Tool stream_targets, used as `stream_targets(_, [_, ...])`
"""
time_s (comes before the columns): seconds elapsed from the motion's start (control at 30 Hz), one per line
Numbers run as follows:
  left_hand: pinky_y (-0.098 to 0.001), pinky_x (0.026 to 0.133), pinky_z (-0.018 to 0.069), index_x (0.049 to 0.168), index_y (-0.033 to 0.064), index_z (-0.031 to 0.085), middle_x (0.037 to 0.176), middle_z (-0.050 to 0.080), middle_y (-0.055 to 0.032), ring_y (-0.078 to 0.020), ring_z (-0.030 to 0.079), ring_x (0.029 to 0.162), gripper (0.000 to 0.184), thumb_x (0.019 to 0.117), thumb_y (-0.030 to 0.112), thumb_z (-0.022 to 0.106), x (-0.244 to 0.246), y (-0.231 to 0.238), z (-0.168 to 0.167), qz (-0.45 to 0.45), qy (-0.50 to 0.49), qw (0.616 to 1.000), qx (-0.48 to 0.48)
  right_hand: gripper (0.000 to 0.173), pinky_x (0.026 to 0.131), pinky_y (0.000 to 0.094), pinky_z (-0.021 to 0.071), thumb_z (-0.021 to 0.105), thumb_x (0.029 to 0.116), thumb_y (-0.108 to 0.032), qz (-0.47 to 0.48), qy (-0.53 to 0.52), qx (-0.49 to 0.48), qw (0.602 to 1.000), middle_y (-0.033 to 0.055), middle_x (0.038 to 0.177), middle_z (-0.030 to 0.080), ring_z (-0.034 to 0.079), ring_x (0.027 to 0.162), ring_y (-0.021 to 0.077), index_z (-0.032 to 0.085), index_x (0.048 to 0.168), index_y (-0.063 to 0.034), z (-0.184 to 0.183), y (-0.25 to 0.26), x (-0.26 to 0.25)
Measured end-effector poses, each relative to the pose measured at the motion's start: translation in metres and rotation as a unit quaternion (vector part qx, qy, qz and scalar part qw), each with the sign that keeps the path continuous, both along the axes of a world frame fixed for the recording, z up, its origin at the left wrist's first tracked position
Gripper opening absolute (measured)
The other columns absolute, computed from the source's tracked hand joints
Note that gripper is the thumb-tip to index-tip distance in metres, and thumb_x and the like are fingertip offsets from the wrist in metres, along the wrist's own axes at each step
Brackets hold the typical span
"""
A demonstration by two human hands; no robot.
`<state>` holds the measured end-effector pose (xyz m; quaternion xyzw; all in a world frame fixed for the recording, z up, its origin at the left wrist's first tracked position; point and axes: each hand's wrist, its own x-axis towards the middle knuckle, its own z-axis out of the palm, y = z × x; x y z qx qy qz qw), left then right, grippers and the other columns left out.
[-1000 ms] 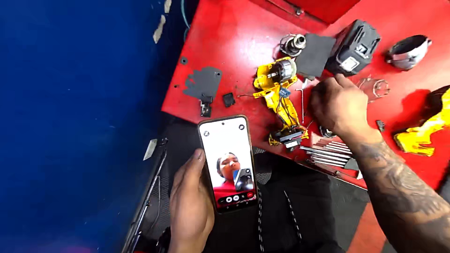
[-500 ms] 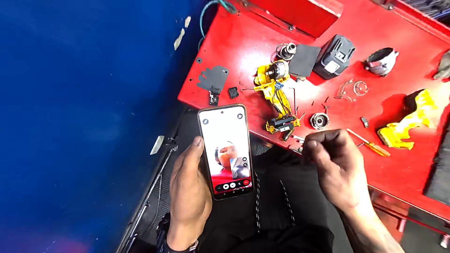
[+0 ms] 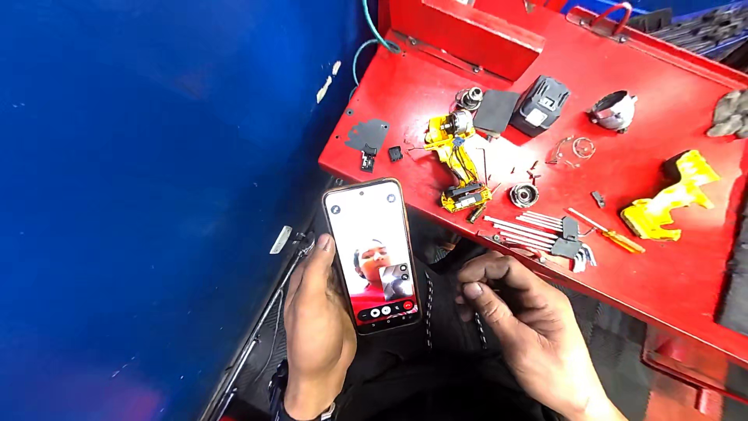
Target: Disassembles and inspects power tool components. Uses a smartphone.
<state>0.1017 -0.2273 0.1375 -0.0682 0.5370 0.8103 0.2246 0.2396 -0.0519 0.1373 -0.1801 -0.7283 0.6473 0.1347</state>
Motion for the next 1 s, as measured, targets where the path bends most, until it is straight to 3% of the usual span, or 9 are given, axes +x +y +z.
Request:
stream_targets(0.2, [-0.0426, 0.098, 0.0575, 0.125, 0.0086, 0.068, 0.118, 0.072, -0.0109, -0.0202, 0.069, 0.112, 0.045, 0.1123, 0.035, 0.033, 0.014, -0.009, 0.006, -0.007, 0.010, 1.000, -0.012, 0.015, 0.063, 0.0320, 0.0630, 0.059, 0.1013, -0.010, 0.024, 0.004, 0.032, 0.999, 0.0041, 0.102, 0.068, 0.068, 0.078, 0.0181, 0.072, 0.108, -0.0109, 0.001, -0.009, 0.010])
stream_targets(0.3, [-0.0430, 0.098, 0.0575, 0.125, 0.0084, 0.067, 0.118, 0.071, -0.0108, -0.0200, 0.069, 0.112, 0.045, 0.1124, 0.035, 0.033, 0.018, -0.014, 0.011, -0.004, 0.014, 1.000, -0.013, 0.017, 0.067, 0.0261, 0.0590, 0.057, 0.1013, -0.016, 0.098, -0.082, 0.124, 0.984, -0.0062, 0.099, 0.067, 0.065, 0.082, 0.0073, 0.073, 0.105, -0.0196, -0.017, -0.010, 0.017])
stream_targets(0.37, [-0.0440, 0.098, 0.0572, 0.124, 0.0078, 0.067, 0.118, 0.071, -0.0113, -0.0206, 0.069, 0.112, 0.046, 0.1128, 0.035, 0.031, 0.019, -0.018, 0.013, 0.000, 0.014, 1.000, -0.014, 0.019, 0.071, 0.0264, 0.0577, 0.056, 0.1014, -0.019, 0.181, -0.129, 0.201, 0.954, -0.0072, 0.096, 0.067, 0.064, 0.083, 0.0045, 0.074, 0.105, -0.0215, -0.033, -0.014, 0.020])
stream_targets(0.47, [-0.0436, 0.100, 0.0564, 0.124, 0.0080, 0.067, 0.118, 0.071, -0.0109, -0.0206, 0.068, 0.114, 0.047, 0.1129, 0.034, 0.029, 0.020, -0.022, 0.016, 0.011, 0.020, 1.000, -0.014, 0.015, 0.063, 0.0366, 0.0566, 0.056, 0.0953, -0.012, 0.291, -0.127, 0.321, 0.892, 0.0031, 0.088, 0.063, 0.064, 0.075, 0.0166, 0.071, 0.097, -0.0147, -0.048, -0.028, 0.015])
stream_targets(0.53, [-0.0434, 0.100, 0.0559, 0.124, 0.0086, 0.067, 0.118, 0.071, -0.0107, -0.0203, 0.068, 0.114, 0.047, 0.1129, 0.034, 0.029, 0.020, -0.026, 0.020, 0.017, 0.024, 0.999, -0.018, 0.013, 0.064, 0.0395, 0.0583, 0.059, 0.0913, -0.008, 0.328, -0.121, 0.372, 0.860, 0.0057, 0.088, 0.065, 0.067, 0.078, 0.0215, 0.069, 0.098, -0.0128, -0.051, -0.037, 0.009])
stream_targets(0.77, [-0.0423, 0.104, 0.0538, 0.127, 0.0101, 0.065, 0.122, 0.070, -0.0085, -0.0190, 0.066, 0.119, 0.046, 0.1127, 0.033, 0.029, 0.018, -0.036, 0.030, 0.035, 0.035, 0.999, -0.004, 0.027, 0.058, 0.0381, 0.0571, 0.072, 0.0784, -0.006, 0.317, -0.108, 0.441, 0.833, 0.0024, 0.081, 0.065, 0.067, 0.072, 0.0211, 0.066, 0.104, -0.0128, -0.050, -0.052, -0.011])
stream_targets(0.93, [-0.0421, 0.104, 0.0538, 0.132, 0.0117, 0.063, 0.125, 0.069, -0.0081, -0.0186, 0.065, 0.121, 0.046, 0.1126, 0.033, 0.026, 0.016, -0.041, 0.036, 0.042, 0.038, 0.998, 0.013, 0.030, 0.060, 0.0379, 0.0567, 0.071, 0.0774, -0.007, 0.304, -0.101, 0.430, 0.844, 0.0008, 0.086, 0.066, 0.067, 0.077, 0.0197, 0.066, 0.106, -0.0146, -0.055, -0.055, -0.009])
stream_targets(1.0, [-0.0416, 0.103, 0.0541, 0.130, 0.0123, 0.063, 0.123, 0.069, -0.0075, -0.0182, 0.065, 0.120, 0.046, 0.1125, 0.033, 0.026, 0.015, -0.042, 0.039, 0.053, 0.030, 0.998, 0.007, 0.026, 0.062, 0.0375, 0.0575, 0.067, 0.0814, -0.008, 0.292, -0.097, 0.412, 0.858, -0.0006, 0.087, 0.067, 0.068, 0.078, 0.0175, 0.066, 0.106, -0.0156, -0.058, -0.052, -0.006])
